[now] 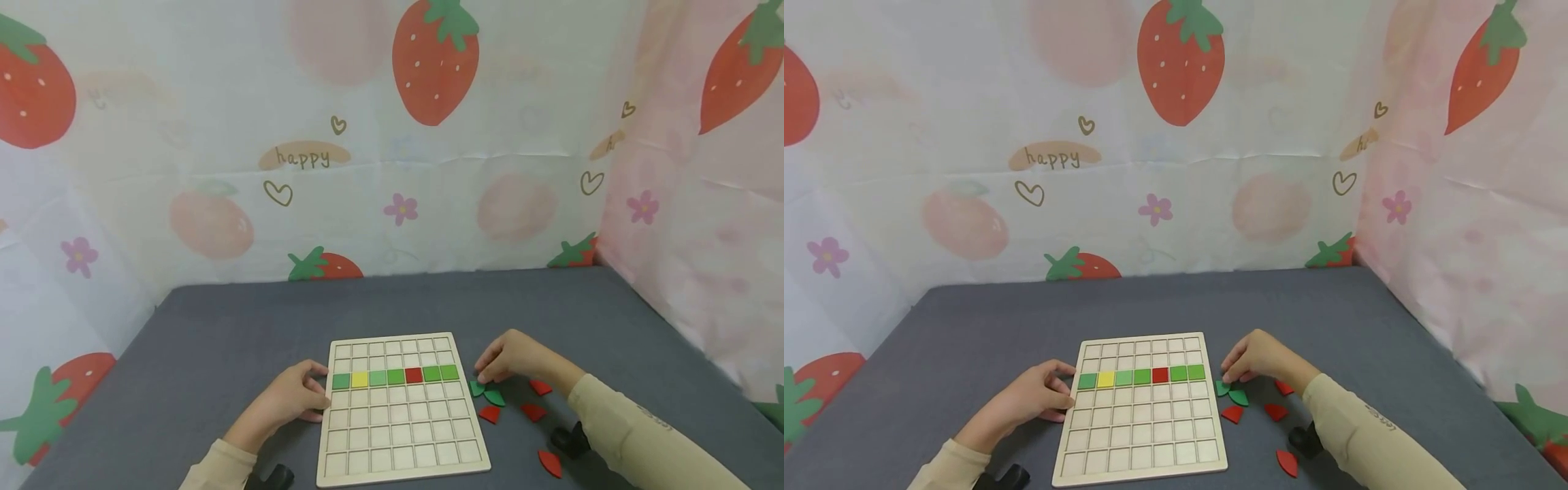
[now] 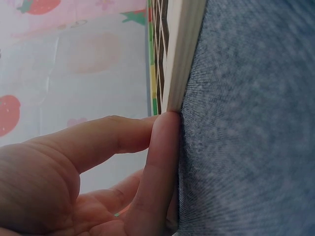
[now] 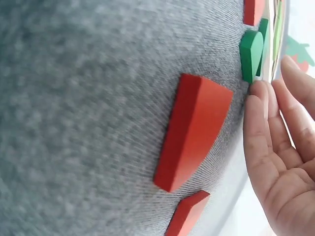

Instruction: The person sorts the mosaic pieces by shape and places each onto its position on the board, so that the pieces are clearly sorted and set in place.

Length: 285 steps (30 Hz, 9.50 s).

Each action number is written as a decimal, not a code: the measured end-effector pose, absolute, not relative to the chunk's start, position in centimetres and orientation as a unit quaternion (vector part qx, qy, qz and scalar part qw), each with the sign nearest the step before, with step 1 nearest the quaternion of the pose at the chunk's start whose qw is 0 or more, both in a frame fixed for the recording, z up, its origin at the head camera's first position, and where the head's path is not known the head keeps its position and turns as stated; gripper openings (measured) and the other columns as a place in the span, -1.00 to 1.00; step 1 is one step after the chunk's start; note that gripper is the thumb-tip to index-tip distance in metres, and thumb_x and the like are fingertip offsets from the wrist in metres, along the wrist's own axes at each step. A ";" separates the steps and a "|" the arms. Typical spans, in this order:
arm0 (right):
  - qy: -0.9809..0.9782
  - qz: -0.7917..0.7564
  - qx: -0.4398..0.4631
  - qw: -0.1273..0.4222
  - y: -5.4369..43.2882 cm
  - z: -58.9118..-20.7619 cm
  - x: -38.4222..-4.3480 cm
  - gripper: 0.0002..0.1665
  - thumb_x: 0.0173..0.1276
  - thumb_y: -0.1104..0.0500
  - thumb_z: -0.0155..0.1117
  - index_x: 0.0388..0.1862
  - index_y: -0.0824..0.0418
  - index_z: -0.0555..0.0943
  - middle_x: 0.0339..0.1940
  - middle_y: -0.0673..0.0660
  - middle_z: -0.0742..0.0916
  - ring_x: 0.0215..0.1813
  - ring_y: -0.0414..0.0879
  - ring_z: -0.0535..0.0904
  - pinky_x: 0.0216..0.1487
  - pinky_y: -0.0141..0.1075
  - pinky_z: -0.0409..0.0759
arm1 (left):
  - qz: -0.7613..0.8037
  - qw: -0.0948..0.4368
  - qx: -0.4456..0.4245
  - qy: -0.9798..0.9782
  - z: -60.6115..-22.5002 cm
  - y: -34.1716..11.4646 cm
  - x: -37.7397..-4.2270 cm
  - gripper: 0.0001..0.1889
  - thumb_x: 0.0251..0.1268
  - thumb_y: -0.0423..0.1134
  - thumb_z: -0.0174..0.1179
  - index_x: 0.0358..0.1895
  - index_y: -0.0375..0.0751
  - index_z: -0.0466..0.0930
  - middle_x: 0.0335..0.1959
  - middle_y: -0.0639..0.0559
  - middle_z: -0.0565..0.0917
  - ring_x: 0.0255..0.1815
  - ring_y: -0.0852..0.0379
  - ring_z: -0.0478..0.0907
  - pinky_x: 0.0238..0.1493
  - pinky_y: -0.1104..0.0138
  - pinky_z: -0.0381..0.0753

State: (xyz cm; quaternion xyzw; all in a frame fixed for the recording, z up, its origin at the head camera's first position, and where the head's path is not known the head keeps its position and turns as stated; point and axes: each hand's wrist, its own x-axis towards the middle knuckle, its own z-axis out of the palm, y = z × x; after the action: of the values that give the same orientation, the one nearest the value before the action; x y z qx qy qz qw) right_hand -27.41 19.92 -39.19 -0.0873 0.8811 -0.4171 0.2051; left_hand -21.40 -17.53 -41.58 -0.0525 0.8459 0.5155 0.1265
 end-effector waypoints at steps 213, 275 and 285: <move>0.883 -0.427 -0.087 0.176 20.0 -38.0 -24.8 -0.89 0.11 0.37 0.49 -0.37 0.41 0.73 -0.50 0.13 0.78 -0.45 -0.09 0.72 -0.33 -0.21 0.78 | 0.532 0.139 -0.051 0.834 -41.7 -17.7 -21.3 -0.42 0.10 -0.54 0.31 0.25 -0.43 0.39 -0.32 -0.17 0.54 -0.43 0.01 0.60 -0.41 0.21 0.75; 0.819 -0.506 -0.091 0.255 3.6 -38.4 -26.4 -0.92 0.05 0.45 0.51 -0.46 0.39 0.75 -0.53 0.20 0.79 -0.65 -0.21 0.65 -0.48 -0.37 0.72 | 0.528 0.133 -0.048 0.837 -41.8 -17.7 -21.5 -0.42 0.11 -0.55 0.30 0.26 -0.44 0.38 -0.32 -0.18 0.53 -0.45 0.02 0.60 -0.42 0.21 0.75; 0.814 -0.517 -0.093 0.249 2.5 -39.0 -26.0 -0.94 0.03 0.49 0.49 -0.49 0.43 0.74 -0.53 0.26 0.79 -0.65 -0.19 0.65 -0.46 -0.32 0.74 | 0.530 0.131 -0.041 0.837 -41.7 -17.7 -21.4 -0.42 0.10 -0.55 0.30 0.24 -0.46 0.38 -0.33 -0.17 0.52 -0.43 0.03 0.59 -0.42 0.22 0.75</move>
State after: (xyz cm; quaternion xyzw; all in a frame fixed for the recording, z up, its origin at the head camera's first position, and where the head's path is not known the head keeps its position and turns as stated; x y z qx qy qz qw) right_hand -25.98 2.47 -39.05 -0.0928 0.8139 -0.5168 0.2487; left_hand -21.39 -17.65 -41.65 -0.0411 0.8369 0.5299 0.1306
